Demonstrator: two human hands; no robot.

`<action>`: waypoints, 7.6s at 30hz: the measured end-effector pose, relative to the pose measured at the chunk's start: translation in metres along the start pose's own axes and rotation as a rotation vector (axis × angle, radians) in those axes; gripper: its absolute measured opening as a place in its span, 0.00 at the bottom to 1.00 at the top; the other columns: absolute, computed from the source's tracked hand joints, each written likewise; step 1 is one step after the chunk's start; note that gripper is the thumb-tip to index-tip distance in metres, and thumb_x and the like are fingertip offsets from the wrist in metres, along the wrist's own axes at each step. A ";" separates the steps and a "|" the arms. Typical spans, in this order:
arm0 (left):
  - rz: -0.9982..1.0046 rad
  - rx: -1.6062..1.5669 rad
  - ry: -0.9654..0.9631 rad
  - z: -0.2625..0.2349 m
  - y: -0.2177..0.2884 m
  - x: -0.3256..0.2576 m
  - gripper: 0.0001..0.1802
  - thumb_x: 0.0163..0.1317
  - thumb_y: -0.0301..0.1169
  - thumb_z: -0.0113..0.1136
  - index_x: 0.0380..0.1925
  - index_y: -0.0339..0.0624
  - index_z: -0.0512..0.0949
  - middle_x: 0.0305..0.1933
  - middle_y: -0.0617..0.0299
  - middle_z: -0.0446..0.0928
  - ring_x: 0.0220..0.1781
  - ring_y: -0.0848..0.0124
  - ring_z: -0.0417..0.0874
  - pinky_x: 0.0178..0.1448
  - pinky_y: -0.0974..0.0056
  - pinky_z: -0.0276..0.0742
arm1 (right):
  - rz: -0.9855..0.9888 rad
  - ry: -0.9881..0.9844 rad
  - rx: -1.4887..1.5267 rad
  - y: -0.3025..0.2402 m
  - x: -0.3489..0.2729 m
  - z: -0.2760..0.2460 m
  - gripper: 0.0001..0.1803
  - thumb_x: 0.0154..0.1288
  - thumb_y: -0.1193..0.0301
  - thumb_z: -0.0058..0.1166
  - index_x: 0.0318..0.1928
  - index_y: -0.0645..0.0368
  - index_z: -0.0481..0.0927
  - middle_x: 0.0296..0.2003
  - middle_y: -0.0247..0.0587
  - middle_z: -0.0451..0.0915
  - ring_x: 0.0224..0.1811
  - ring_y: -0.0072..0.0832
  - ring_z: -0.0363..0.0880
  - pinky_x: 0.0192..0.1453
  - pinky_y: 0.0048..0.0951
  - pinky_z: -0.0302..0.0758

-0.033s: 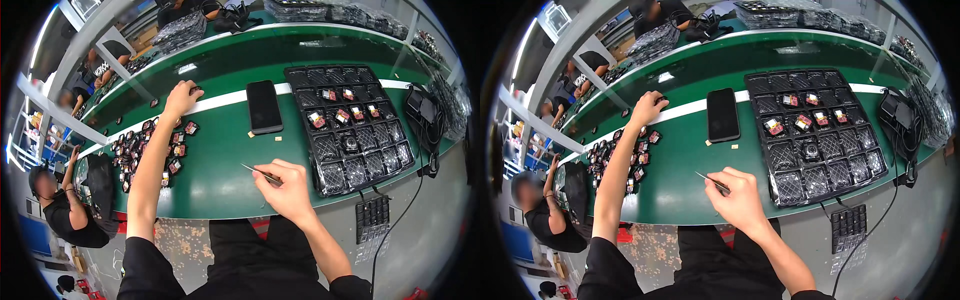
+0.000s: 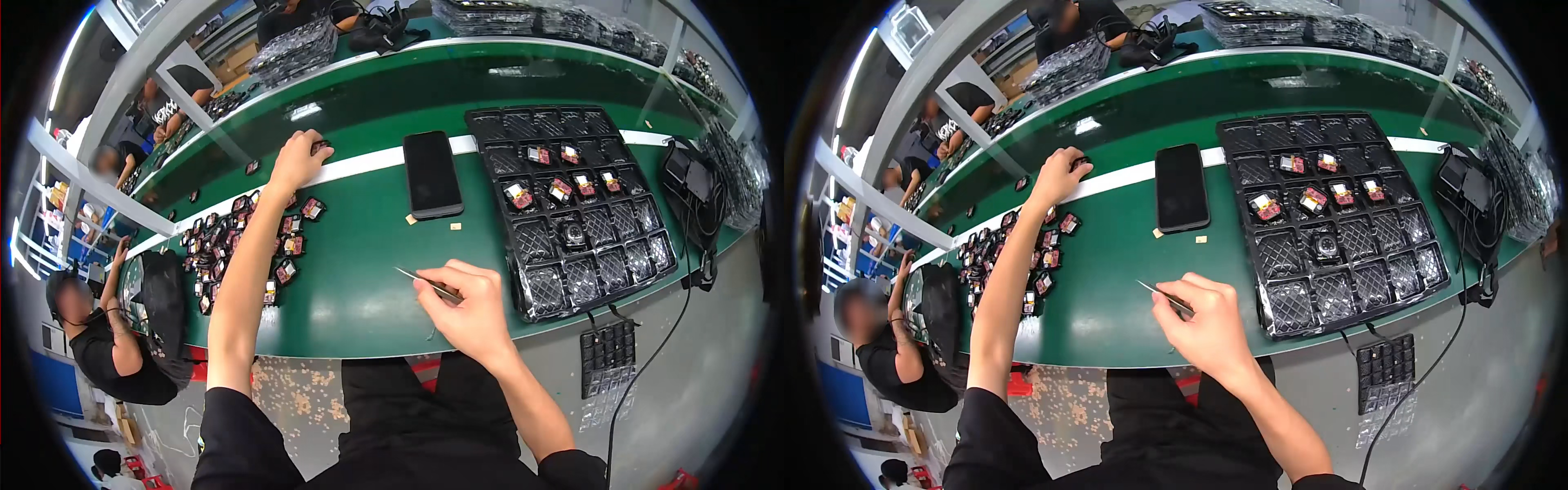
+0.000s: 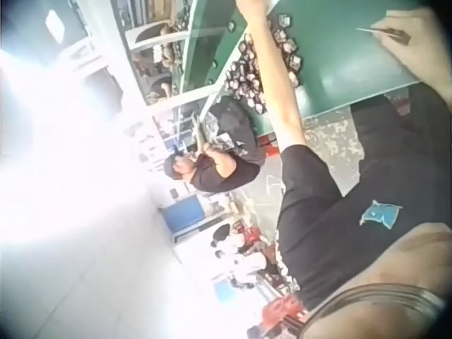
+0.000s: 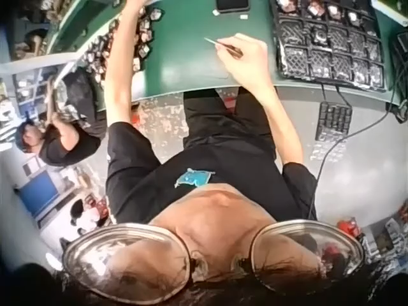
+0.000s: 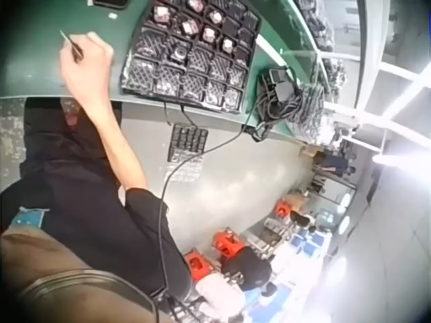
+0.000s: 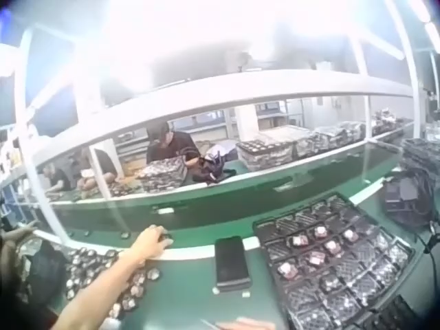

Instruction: Assembling electronic watch components by using tweezers to seat internal parts.

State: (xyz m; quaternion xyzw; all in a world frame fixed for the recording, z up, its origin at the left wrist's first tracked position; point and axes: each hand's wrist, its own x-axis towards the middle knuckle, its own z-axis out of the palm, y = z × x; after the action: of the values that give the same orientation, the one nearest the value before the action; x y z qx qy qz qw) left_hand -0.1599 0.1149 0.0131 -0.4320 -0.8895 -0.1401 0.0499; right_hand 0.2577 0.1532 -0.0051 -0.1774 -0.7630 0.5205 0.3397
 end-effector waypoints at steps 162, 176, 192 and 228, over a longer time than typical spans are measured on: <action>0.159 0.071 0.089 0.003 -0.001 0.016 0.27 0.72 0.49 0.72 0.60 0.40 0.86 0.56 0.49 0.84 0.62 0.51 0.85 0.67 0.51 0.82 | 0.011 -0.034 -0.003 0.005 0.002 0.002 0.09 0.68 0.77 0.71 0.46 0.68 0.93 0.26 0.41 0.84 0.21 0.23 0.79 0.26 0.29 0.72; 0.690 -0.345 -0.345 -0.052 0.069 -0.125 0.27 0.64 0.33 0.79 0.63 0.40 0.86 0.57 0.54 0.83 0.62 0.53 0.83 0.71 0.51 0.78 | 0.043 0.097 -0.112 -0.004 0.010 0.005 0.07 0.66 0.81 0.71 0.44 0.70 0.93 0.25 0.41 0.84 0.22 0.18 0.79 0.25 0.25 0.70; 0.381 -0.298 -0.107 -0.031 0.085 -0.185 0.36 0.42 0.44 0.94 0.46 0.38 0.84 0.40 0.62 0.80 0.38 0.66 0.79 0.44 0.62 0.79 | 0.133 0.089 -0.103 0.004 0.008 0.009 0.08 0.66 0.82 0.73 0.45 0.66 0.94 0.24 0.29 0.78 0.21 0.09 0.68 0.25 0.21 0.58; 0.625 -0.586 -0.355 -0.018 0.079 -0.179 0.34 0.48 0.45 0.88 0.55 0.40 0.91 0.39 0.65 0.84 0.36 0.72 0.74 0.44 0.65 0.62 | 0.031 -0.089 -0.212 0.005 0.012 0.007 0.10 0.60 0.87 0.71 0.42 0.67 0.94 0.23 0.30 0.79 0.20 0.11 0.66 0.25 0.19 0.55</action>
State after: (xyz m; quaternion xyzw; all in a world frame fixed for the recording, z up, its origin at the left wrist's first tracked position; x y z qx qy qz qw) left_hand 0.0128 0.0209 0.0091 -0.6925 -0.6344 -0.2878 -0.1875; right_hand 0.2436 0.1580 -0.0067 -0.2011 -0.8251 0.4495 0.2768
